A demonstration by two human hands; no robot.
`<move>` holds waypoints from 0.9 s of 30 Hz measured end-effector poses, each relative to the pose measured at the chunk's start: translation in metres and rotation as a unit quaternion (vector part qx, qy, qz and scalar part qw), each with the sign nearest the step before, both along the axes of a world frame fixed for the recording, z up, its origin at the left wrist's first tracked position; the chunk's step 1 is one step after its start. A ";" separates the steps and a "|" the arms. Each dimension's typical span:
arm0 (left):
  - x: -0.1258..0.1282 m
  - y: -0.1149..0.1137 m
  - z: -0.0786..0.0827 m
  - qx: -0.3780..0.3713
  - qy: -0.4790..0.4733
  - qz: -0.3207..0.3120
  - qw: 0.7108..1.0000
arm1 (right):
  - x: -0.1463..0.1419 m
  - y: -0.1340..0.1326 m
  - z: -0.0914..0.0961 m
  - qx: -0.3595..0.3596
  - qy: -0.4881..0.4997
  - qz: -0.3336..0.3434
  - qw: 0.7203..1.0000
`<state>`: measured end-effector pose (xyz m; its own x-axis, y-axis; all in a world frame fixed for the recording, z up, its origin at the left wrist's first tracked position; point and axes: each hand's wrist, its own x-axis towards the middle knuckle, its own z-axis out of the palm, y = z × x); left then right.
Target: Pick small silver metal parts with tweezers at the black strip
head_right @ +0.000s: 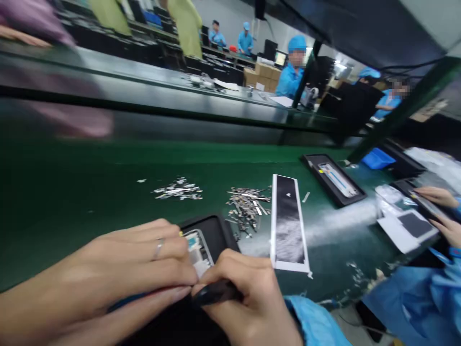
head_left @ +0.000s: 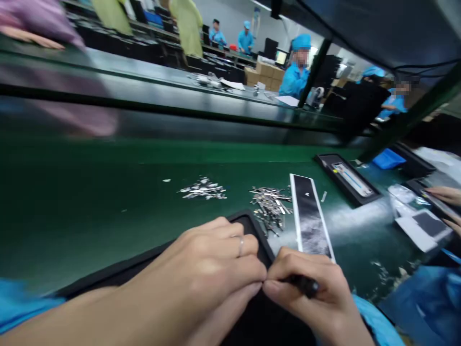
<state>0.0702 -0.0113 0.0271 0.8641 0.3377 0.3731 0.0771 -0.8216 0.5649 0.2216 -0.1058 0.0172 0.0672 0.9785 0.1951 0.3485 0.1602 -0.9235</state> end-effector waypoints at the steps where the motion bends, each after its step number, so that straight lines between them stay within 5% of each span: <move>1: -0.004 0.000 0.003 0.009 0.010 -0.003 1.000 | -0.001 0.003 -0.001 -0.010 -0.026 0.003 1.000; 10: -0.020 0.012 0.005 -0.090 -0.037 0.099 0.990 | -0.009 0.033 -0.005 0.018 -0.031 -0.086 0.996; 16: -0.034 0.017 -0.003 -0.053 -0.013 0.117 0.992 | -0.012 0.047 -0.007 -0.058 0.004 -0.034 0.998; 20: -0.036 0.018 -0.018 -0.070 0.052 0.129 0.988 | -0.015 0.052 -0.011 -0.111 -0.074 -0.016 0.991; 24: -0.032 0.019 -0.037 -0.089 0.090 0.144 0.981 | -0.012 0.055 -0.021 -0.015 -0.219 0.090 0.971; 27: -0.030 0.021 -0.043 -0.090 0.112 0.160 0.977 | -0.006 0.055 -0.026 0.082 -0.316 0.063 0.943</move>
<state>0.0397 0.0100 -0.0156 0.7567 0.6466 0.0962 0.4521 -0.6239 0.6375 0.2158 -0.0509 -0.0083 -0.2278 0.9239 0.3075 0.7892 0.3601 -0.4974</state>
